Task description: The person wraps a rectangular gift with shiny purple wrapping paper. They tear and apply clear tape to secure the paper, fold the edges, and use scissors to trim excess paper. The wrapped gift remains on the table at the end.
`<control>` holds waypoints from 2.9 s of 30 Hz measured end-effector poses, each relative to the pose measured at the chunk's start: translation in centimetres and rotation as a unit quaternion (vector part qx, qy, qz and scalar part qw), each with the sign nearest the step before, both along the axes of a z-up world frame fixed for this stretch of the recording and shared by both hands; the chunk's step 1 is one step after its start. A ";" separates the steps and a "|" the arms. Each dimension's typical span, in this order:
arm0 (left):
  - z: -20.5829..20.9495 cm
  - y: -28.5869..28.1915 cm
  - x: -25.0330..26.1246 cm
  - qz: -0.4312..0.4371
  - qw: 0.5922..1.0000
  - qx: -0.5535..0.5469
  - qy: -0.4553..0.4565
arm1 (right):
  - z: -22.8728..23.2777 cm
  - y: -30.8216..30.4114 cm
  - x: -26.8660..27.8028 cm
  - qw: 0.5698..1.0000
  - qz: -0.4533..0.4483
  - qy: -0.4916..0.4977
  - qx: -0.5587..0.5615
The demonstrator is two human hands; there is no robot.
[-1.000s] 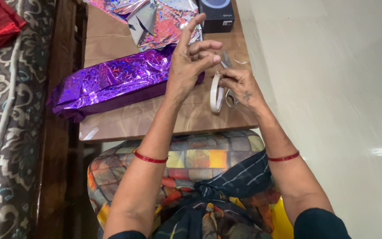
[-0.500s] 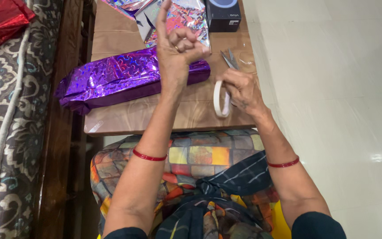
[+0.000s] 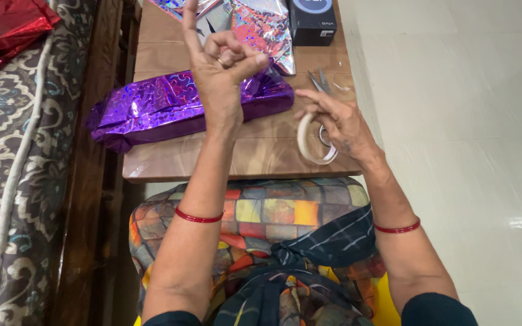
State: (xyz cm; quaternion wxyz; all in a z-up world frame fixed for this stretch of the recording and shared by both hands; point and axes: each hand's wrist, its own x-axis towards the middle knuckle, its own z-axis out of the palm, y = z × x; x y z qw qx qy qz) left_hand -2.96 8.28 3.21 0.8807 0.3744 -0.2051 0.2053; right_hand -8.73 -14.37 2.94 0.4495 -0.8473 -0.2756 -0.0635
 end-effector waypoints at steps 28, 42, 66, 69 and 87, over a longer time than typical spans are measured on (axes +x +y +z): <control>1.8 -3.5 -0.7 -0.163 0.947 0.265 -0.076 | -3.0 -1.9 3.6 0.976 0.025 0.170 0.135; 2.2 -1.4 -0.9 -0.212 0.940 0.259 -0.069 | -3.6 -1.9 4.3 0.846 0.159 0.309 0.404; 0.0 7.6 -2.5 -0.259 0.901 0.347 0.022 | 1.6 0.9 2.0 0.935 0.043 0.282 0.210; -1.1 8.1 -2.7 -0.221 0.924 0.308 0.045 | 2.2 0.7 1.9 0.937 0.005 0.282 0.207; -1.0 1.0 -3.7 0.006 0.888 0.454 0.064 | 2.9 0.4 1.6 0.976 -0.074 0.191 0.073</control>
